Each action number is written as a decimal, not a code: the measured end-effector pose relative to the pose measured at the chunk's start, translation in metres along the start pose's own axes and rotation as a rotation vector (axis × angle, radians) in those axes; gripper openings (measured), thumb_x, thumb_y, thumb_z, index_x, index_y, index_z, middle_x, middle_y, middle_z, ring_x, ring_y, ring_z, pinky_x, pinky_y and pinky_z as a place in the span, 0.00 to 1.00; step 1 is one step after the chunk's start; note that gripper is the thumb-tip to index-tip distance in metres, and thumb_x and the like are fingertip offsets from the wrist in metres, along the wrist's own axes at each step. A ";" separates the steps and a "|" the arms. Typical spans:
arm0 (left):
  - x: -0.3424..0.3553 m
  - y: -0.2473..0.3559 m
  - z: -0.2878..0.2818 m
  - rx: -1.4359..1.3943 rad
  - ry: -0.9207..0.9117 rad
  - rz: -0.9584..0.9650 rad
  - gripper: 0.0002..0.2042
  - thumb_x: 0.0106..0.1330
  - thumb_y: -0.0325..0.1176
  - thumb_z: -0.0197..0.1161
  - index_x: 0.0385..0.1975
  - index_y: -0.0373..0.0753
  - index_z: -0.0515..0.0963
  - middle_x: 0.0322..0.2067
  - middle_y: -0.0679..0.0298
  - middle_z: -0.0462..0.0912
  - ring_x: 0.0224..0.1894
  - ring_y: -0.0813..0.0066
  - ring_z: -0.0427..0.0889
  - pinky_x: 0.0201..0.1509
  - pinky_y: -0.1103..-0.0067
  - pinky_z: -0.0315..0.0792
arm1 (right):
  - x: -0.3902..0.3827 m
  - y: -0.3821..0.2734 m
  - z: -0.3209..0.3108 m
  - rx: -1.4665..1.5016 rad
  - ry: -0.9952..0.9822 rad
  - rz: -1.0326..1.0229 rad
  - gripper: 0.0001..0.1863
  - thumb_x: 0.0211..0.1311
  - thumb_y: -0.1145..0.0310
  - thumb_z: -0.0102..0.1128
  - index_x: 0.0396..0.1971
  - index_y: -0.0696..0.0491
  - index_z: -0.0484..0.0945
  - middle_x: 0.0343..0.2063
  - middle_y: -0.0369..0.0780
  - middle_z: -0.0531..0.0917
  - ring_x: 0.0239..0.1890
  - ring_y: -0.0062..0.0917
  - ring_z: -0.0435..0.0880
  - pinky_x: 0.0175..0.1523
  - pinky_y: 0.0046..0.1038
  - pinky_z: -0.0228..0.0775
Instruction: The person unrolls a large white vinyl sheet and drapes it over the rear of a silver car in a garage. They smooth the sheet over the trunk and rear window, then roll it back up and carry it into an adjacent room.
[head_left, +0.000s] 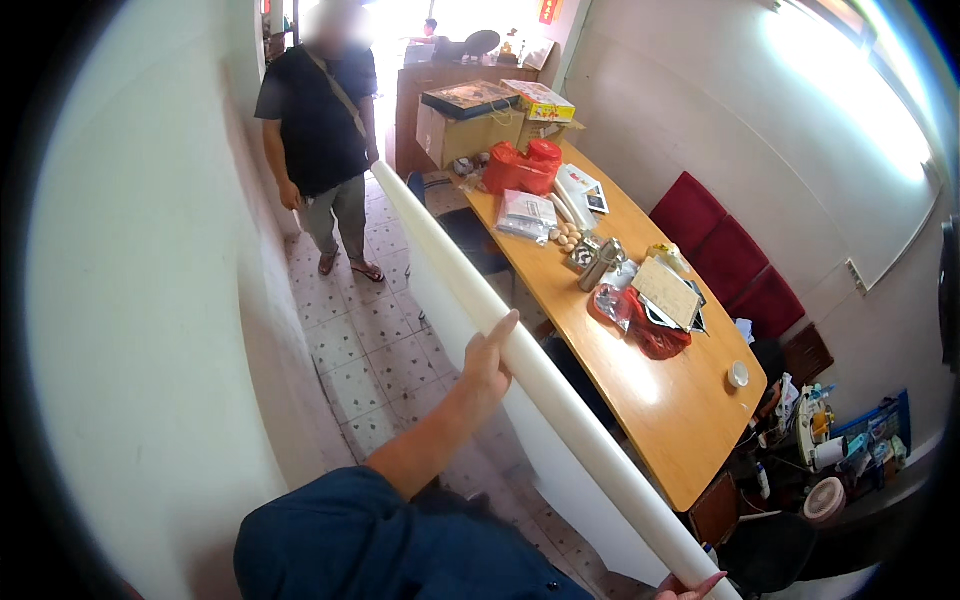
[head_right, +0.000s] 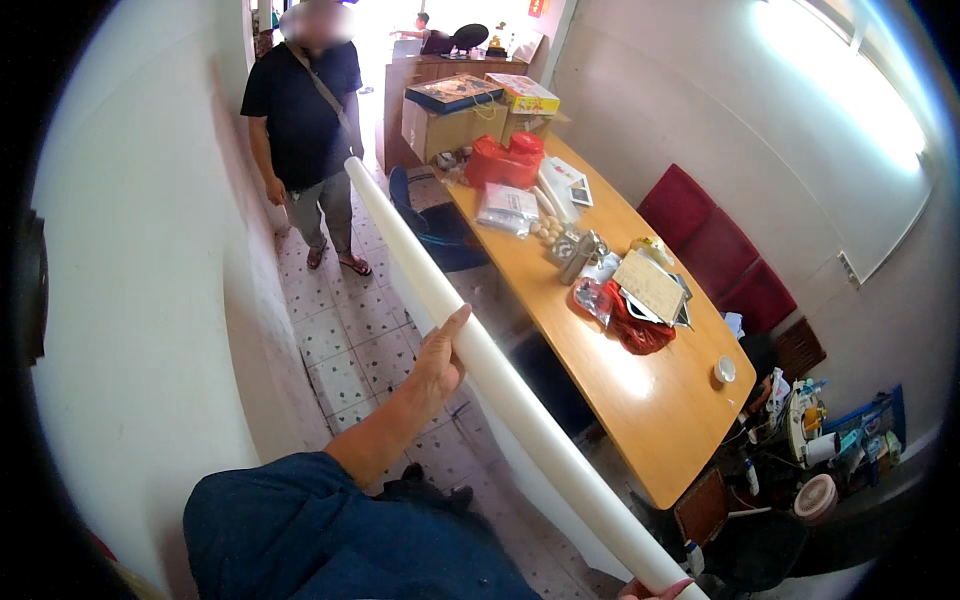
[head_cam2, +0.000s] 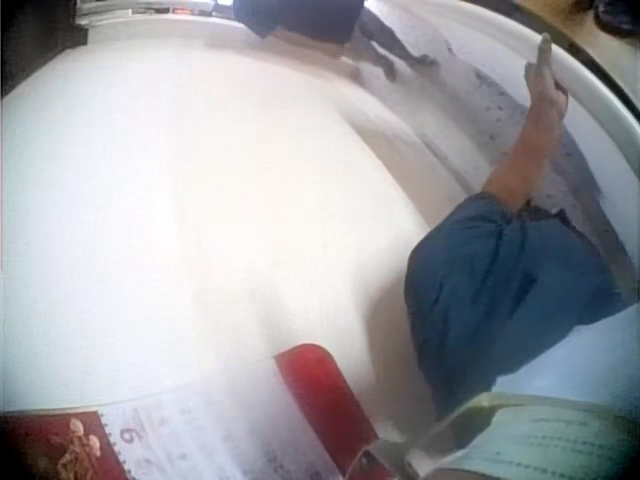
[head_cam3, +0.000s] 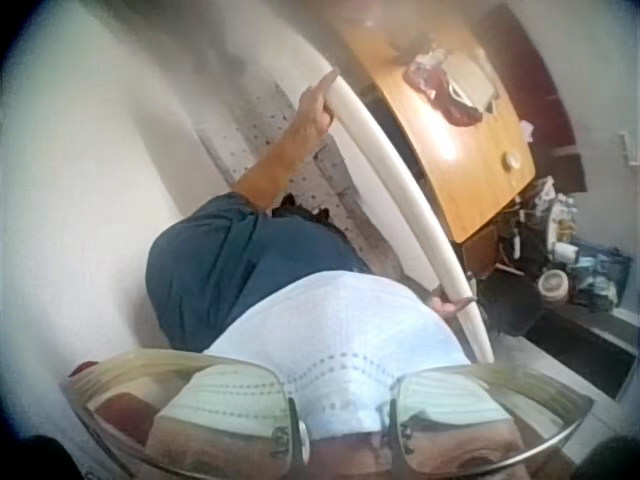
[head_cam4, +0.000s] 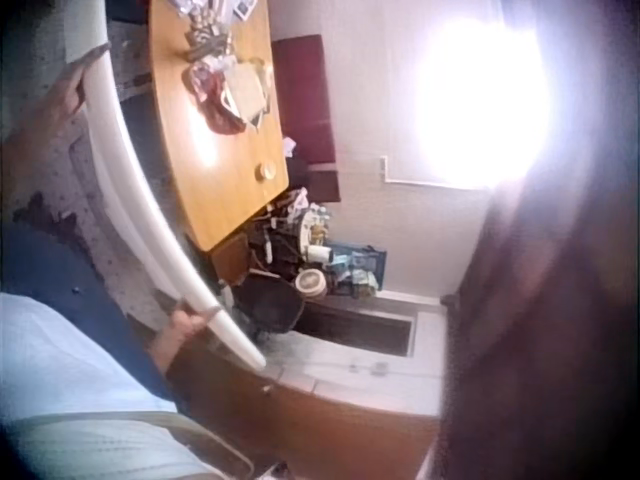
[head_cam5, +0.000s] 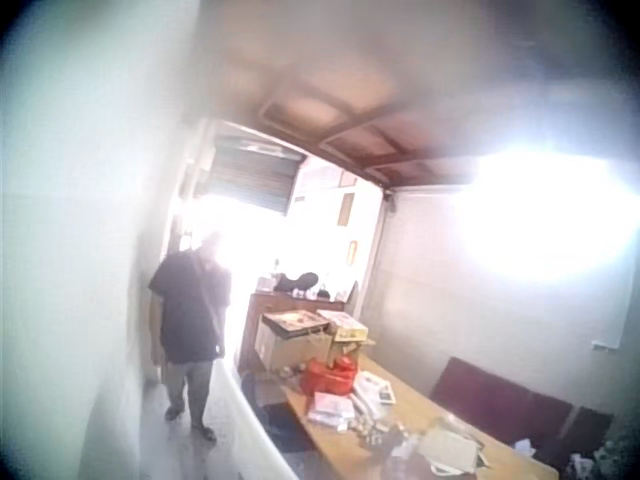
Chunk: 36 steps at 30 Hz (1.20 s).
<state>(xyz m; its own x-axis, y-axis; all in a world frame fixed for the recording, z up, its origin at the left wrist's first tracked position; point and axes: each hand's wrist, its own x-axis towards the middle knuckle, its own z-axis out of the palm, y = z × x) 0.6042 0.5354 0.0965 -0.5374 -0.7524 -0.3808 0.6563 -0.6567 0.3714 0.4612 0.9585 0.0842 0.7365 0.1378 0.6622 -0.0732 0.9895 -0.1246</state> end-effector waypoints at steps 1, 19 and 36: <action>0.002 0.002 0.003 0.001 0.021 0.011 0.19 0.51 0.29 0.65 0.39 0.38 0.64 0.32 0.66 0.69 0.34 0.74 0.71 0.38 0.76 0.69 | -0.005 -0.002 -0.005 -0.027 -0.006 -0.002 0.26 0.39 0.50 0.66 0.20 0.60 0.71 0.14 0.37 0.74 0.14 0.18 0.72 0.17 0.17 0.62; 0.037 -0.033 0.028 0.023 -0.043 -0.010 0.25 0.51 0.34 0.66 0.43 0.32 0.60 0.40 0.61 0.70 0.42 0.69 0.72 0.52 0.73 0.66 | 0.053 -0.073 -0.005 -0.440 0.053 -0.025 0.30 0.34 0.35 0.61 0.13 0.52 0.74 0.09 0.29 0.69 0.09 0.16 0.68 0.14 0.14 0.55; 0.066 -0.040 0.023 -0.026 -0.018 -0.060 0.19 0.53 0.35 0.64 0.41 0.35 0.65 0.35 0.63 0.72 0.38 0.70 0.73 0.46 0.74 0.69 | 0.086 -0.024 -0.044 0.592 -1.012 2.202 0.34 0.41 0.60 0.68 0.50 0.48 0.63 0.47 0.44 0.68 0.55 0.38 0.63 0.57 0.45 0.59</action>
<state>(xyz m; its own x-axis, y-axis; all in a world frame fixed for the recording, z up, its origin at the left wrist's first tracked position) 0.5301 0.5105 0.0759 -0.5850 -0.7129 -0.3867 0.6362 -0.6991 0.3263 0.5562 0.9452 0.1119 -0.9571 0.2859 -0.0474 -0.1457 -0.6160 -0.7741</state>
